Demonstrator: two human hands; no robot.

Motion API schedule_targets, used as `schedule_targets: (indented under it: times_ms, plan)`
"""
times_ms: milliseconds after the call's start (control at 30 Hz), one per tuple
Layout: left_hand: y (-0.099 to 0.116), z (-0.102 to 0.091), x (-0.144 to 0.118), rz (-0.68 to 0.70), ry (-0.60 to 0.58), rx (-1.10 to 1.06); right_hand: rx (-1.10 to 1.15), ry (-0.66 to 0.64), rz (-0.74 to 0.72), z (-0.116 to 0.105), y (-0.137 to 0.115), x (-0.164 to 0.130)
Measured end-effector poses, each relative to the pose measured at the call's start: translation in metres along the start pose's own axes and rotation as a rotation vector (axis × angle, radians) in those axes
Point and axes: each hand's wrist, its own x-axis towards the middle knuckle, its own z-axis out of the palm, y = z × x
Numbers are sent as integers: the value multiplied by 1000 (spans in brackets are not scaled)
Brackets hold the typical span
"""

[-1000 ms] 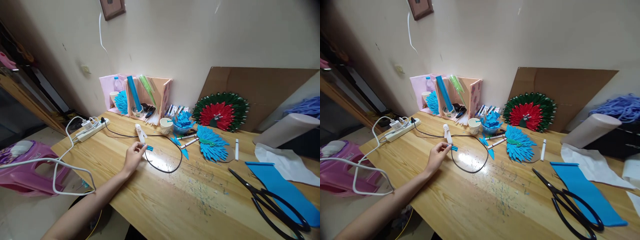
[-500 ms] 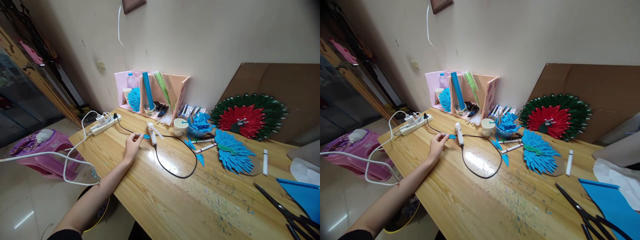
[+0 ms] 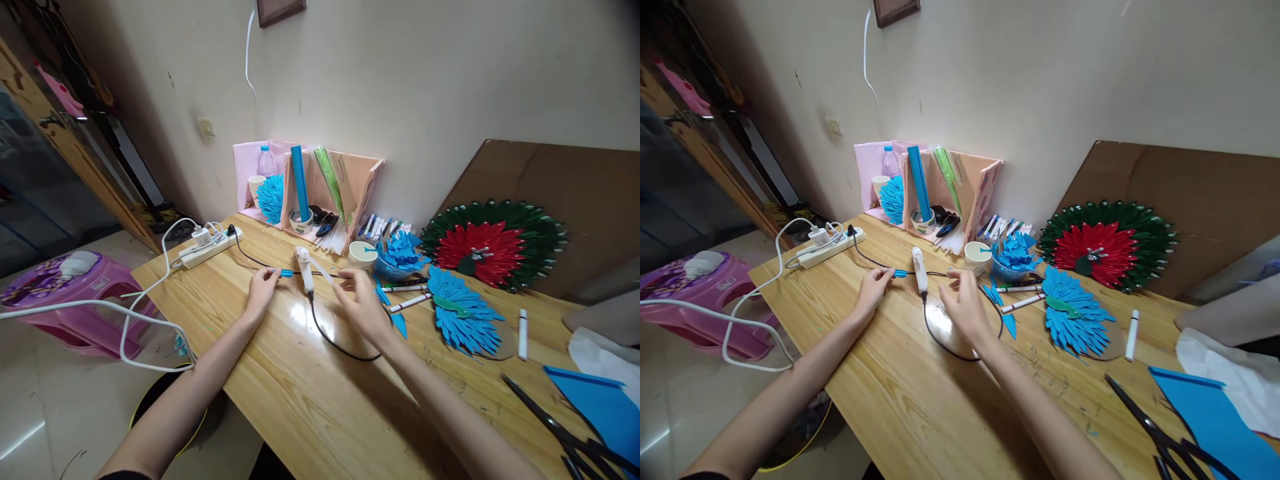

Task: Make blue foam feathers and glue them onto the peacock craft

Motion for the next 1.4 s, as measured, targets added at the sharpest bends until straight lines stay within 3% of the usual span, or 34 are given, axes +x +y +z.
schedule_targets:
  times_ms: [167, 267, 467, 567, 700, 933, 1400]
  plan:
    - [-4, -5, 7, -1, 22, 10, -92, -145, 7, 52, -6, 34]
    - [-3, -6, 5, 2, 14, 22, -86, -189, 87, 66, -2, 44]
    - [-3, -4, 2, 9, 16, 17, 171, -64, 173, 34, 10, 20]
    - [-2, -4, 1, 16, 15, 14, 340, -164, 174, 21, 11, -1]
    - [1, -3, -1, 14, -2, 22, 416, -283, 199, 20, 10, -20]
    - [7, -4, -7, -21, -72, 47, 381, -313, 188, 26, 12, -25]
    - [3, -3, -7, -12, -101, 66, 269, -300, 174, 24, 11, -27]
